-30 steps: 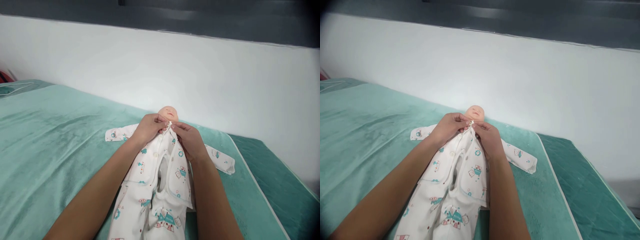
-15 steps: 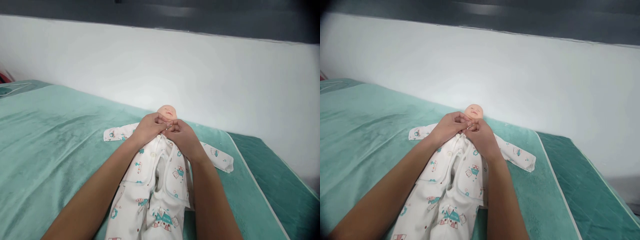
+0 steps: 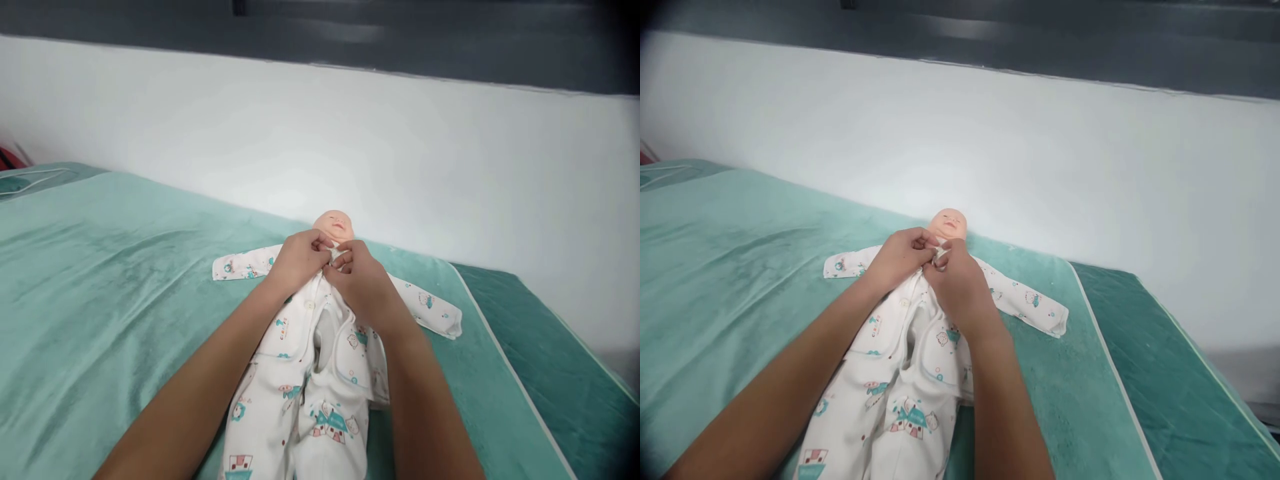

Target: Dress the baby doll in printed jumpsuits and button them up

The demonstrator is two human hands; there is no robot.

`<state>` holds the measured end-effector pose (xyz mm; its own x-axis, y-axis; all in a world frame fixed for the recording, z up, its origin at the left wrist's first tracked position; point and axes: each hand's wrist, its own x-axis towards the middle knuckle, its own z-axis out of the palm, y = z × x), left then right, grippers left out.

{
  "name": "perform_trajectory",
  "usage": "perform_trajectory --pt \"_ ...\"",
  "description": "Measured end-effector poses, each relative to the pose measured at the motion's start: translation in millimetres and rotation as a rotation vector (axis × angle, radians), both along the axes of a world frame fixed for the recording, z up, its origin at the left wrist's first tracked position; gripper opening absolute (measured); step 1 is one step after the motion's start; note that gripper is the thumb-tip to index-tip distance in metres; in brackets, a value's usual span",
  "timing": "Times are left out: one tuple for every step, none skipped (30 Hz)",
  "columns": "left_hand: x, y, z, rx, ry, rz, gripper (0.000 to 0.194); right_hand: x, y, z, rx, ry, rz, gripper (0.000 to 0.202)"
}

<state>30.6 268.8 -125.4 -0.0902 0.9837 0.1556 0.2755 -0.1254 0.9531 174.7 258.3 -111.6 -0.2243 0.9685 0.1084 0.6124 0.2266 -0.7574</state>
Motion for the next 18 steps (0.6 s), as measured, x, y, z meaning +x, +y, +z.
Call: perform_trajectory --pt "0.7 -3.3 0.4 0.020 0.040 0.011 0.019 -0.7 -7.2 2.0 0.025 -0.065 -0.014 0.027" --pt "1.2 -7.5 0.8 0.039 0.073 0.018 0.018 -1.2 -14.9 4.5 0.047 -0.138 -0.029 0.022" --pt "1.4 -12.3 1.0 0.061 0.098 0.026 0.018 -1.5 -22.8 7.4 0.065 -0.214 -0.041 0.019" --pt "1.2 -17.9 0.8 0.086 0.116 0.038 0.018 -1.4 -30.5 10.4 0.078 -0.285 -0.046 0.020" --pt "0.4 -23.8 0.0 0.117 0.129 0.051 0.018 -0.9 -37.7 13.2 0.082 -0.345 -0.046 0.020" --pt "-1.0 -30.1 -1.3 0.152 0.136 0.060 0.018 0.0 -44.0 15.7 0.076 -0.390 -0.040 0.021" --pt "-3.0 -36.4 -3.3 0.186 0.138 0.062 0.017 1.3 -49.4 17.5 0.060 -0.421 -0.032 0.022" --pt "-5.5 -42.5 -5.6 0.212 0.132 0.056 0.016 2.8 -53.7 18.5 0.039 -0.438 -0.025 0.022" --pt "-8.3 -48.2 -8.2 0.227 0.117 0.038 0.015 4.4 -56.8 18.6 0.018 -0.445 -0.021 0.022" --pt "-11.0 -53.1 -10.6 0.228 0.096 0.015 0.014 6.2 -58.8 17.8 0.003 -0.444 -0.020 0.022" --pt "-13.6 -57.1 -12.8 0.216 0.074 -0.008 0.013 8.0 -59.6 16.2 -0.004 -0.435 -0.022 0.022" --pt "-15.6 -60.1 -14.6 0.196 0.054 -0.026 0.012 10.0 -59.3 13.9 -0.004 -0.412 -0.023 0.022" --pt "-17.0 -61.8 -15.8 0.172 0.040 -0.036 0.011 12.2 -58.1 11.0 -0.007 -0.375 -0.022 0.022" --pt "-17.7 -62.5 -16.5 0.151 0.031 -0.041 0.010 14.5 -56.1 7.7 -0.019 -0.322 -0.015 0.023" --pt "-17.8 -62.2 -16.8 0.134 0.027 -0.039 0.009 17.1 -53.6 4.4 -0.042 -0.255 -0.002 0.024" --pt "-17.5 -61.3 -16.8 0.125 0.028 -0.034 0.009 19.8 -50.7 1.3 -0.075 -0.172 0.018 0.025" --pt "-16.9 -59.9 -16.5 0.120 0.032 -0.028 0.009 22.5 -47.7 -1.4 -0.112 -0.081 0.039 0.027" --pt "-16.2 -58.4 -16.2 0.117 0.037 -0.021 0.010 25.1 -44.8 -3.5 -0.150 0.012 0.058 0.028"
